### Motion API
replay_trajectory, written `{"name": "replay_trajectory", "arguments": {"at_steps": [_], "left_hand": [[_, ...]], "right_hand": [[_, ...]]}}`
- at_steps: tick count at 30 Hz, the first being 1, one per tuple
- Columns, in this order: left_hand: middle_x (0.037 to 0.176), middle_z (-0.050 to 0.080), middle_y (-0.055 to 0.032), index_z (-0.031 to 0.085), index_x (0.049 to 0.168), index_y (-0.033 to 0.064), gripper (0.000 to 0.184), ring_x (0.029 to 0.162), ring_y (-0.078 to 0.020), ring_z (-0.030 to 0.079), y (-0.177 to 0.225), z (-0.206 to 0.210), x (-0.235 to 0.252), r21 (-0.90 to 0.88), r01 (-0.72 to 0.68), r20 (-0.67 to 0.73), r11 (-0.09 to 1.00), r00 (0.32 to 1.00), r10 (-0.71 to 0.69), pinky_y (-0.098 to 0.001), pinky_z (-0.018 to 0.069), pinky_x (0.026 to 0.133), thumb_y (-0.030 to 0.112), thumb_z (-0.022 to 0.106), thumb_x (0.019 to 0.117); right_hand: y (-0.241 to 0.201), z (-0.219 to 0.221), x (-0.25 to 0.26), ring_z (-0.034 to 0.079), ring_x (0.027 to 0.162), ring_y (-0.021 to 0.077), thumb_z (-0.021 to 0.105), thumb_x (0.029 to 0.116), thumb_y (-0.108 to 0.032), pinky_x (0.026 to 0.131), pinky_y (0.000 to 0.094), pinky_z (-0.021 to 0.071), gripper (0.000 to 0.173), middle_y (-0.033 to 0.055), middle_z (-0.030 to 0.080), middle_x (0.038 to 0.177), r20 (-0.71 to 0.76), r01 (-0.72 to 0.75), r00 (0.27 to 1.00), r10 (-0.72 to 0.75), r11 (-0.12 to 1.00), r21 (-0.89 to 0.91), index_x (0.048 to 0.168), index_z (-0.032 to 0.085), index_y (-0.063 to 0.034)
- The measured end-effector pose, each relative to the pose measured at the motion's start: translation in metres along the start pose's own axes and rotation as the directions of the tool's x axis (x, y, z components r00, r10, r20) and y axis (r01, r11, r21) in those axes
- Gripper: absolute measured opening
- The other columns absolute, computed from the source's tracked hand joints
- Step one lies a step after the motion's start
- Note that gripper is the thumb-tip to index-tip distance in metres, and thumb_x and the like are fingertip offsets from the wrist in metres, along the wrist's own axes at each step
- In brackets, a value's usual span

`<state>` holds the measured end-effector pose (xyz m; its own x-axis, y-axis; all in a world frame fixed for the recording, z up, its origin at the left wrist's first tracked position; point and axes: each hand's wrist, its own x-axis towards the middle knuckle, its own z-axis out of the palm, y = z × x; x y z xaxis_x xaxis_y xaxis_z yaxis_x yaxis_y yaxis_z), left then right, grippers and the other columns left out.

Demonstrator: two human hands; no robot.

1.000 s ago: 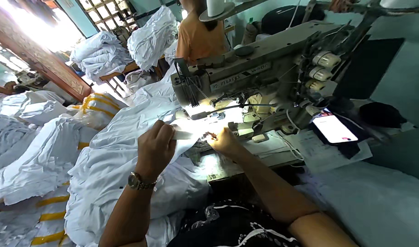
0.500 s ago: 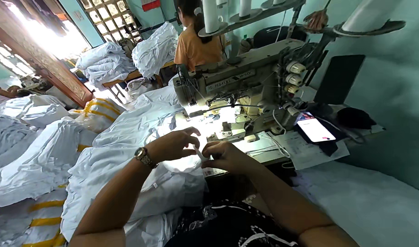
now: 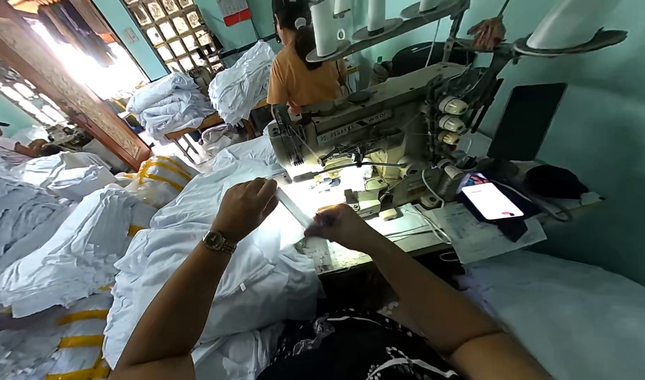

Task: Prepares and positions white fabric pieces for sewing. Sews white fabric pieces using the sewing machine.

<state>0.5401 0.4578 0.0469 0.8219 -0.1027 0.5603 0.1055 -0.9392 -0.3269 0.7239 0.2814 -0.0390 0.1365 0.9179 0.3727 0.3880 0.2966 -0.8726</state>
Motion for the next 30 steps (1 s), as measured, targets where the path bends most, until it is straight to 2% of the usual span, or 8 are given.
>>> {"name": "replay_trajectory", "arguments": {"at_steps": [3, 7, 12, 15, 17, 20, 25, 30], "left_hand": [[0.108, 0.072, -0.0086, 0.073, 0.107, 0.0063, 0.019, 0.086, -0.0198, 0.072, 0.008, 0.0, 0.006, -0.316, 0.033, 0.171, 0.948, 0.985, 0.022, -0.0391, 0.061, 0.073, 0.014, 0.059, 0.0976], [0.128, 0.068, -0.0051, 0.077, 0.111, 0.0125, 0.02, 0.087, -0.0095, 0.069, 0.019, -0.006, 0.022, -0.631, 0.122, 0.444, 0.766, 0.867, 0.228, -0.0274, 0.0587, 0.075, 0.022, 0.064, 0.1004], [0.105, 0.067, -0.0069, 0.071, 0.09, 0.003, 0.021, 0.082, -0.0075, 0.062, -0.007, -0.02, 0.04, -0.694, 0.126, 0.477, 0.709, 0.817, 0.322, -0.0227, 0.053, 0.069, 0.018, 0.06, 0.0991], [0.089, 0.062, -0.0011, 0.067, 0.09, 0.0065, 0.021, 0.074, -0.0056, 0.057, -0.023, -0.035, 0.046, -0.649, 0.206, 0.517, 0.732, 0.825, 0.227, -0.0215, 0.0488, 0.065, 0.025, 0.063, 0.0997], [0.082, 0.059, -0.0007, 0.066, 0.092, 0.0082, 0.02, 0.067, -0.0078, 0.054, -0.026, -0.042, 0.049, -0.527, 0.227, 0.549, 0.819, 0.827, 0.124, -0.024, 0.0464, 0.059, 0.027, 0.071, 0.0958], [0.088, 0.062, -0.0086, 0.074, 0.103, 0.0068, 0.017, 0.08, -0.0225, 0.064, -0.028, -0.044, 0.049, -0.282, 0.135, 0.546, 0.95, 0.837, 0.043, -0.0414, 0.0562, 0.074, 0.023, 0.071, 0.0972], [0.089, 0.059, -0.0067, 0.078, 0.098, 0.0123, 0.021, 0.079, -0.0208, 0.062, -0.024, -0.042, 0.048, -0.179, 0.071, 0.539, 0.981, 0.842, 0.038, -0.0389, 0.0538, 0.069, 0.028, 0.065, 0.101], [0.104, 0.061, -0.0061, 0.069, 0.089, 0.0069, 0.026, 0.093, -0.0167, 0.063, -0.017, -0.042, 0.044, -0.336, 0.084, 0.502, 0.938, 0.858, 0.103, -0.0356, 0.0563, 0.081, 0.025, 0.058, 0.1047]], "right_hand": [[-0.015, 0.0, -0.017, 0.05, 0.065, -0.0021, 0.072, 0.0964, -0.029, 0.059, 0.0147, 0.0408, 0.031, 0.0014, 0.066, 0.082, 0.105, 0.245, 0.964, -0.243, 0.97, -0.002, 0.082, 0.07, -0.0022], [-0.015, -0.003, -0.017, 0.048, 0.065, -0.0031, 0.068, 0.0995, -0.03, 0.058, 0.0133, 0.0396, 0.031, 0.0004, 0.062, 0.08, 0.162, 0.218, 0.963, -0.214, 0.976, -0.006, 0.087, 0.07, -0.0014], [0.012, -0.006, 0.008, 0.052, 0.062, 0.0011, 0.072, 0.0954, -0.032, 0.061, 0.0216, 0.0472, 0.028, -0.0013, 0.064, 0.074, 0.077, -0.01, 0.997, 0.016, 0.997, -0.074, 0.099, 0.075, -0.0039], [0.052, -0.004, 0.028, 0.053, 0.061, 0.0103, 0.074, 0.0917, -0.027, 0.063, 0.0349, 0.0472, 0.028, 0.0031, 0.06, 0.067, -0.056, -0.1, 0.994, 0.091, 0.98, -0.173, 0.082, 0.07, -0.0016], [0.058, -0.003, 0.032, 0.045, 0.055, 0.0034, 0.074, 0.0916, -0.029, 0.056, 0.0264, 0.0406, 0.032, -0.0037, 0.051, 0.06, -0.099, -0.084, 0.993, 0.07, 0.986, -0.144, 0.072, 0.064, -0.0054], [0.046, -0.003, 0.03, 0.047, 0.059, 0.0039, 0.066, 0.0976, -0.024, 0.06, 0.0277, 0.0423, 0.028, -0.0022, 0.056, 0.064, -0.019, -0.114, 0.994, 0.112, 0.977, -0.179, 0.079, 0.07, -0.0042], [0.042, -0.005, 0.031, 0.042, 0.054, 0.0012, 0.068, 0.0971, -0.025, 0.055, 0.0241, 0.0372, 0.033, -0.0055, 0.048, 0.058, 0.008, -0.137, 0.99, 0.14, 0.978, -0.156, 0.071, 0.063, -0.0058], [0.048, -0.003, 0.032, 0.052, 0.054, 0.0021, 0.068, 0.0948, -0.019, 0.056, 0.0238, 0.0469, 0.021, -0.0016, 0.06, 0.063, -0.015, -0.193, 0.981, 0.193, 0.976, -0.099, 0.081, 0.071, -0.0029]]}}
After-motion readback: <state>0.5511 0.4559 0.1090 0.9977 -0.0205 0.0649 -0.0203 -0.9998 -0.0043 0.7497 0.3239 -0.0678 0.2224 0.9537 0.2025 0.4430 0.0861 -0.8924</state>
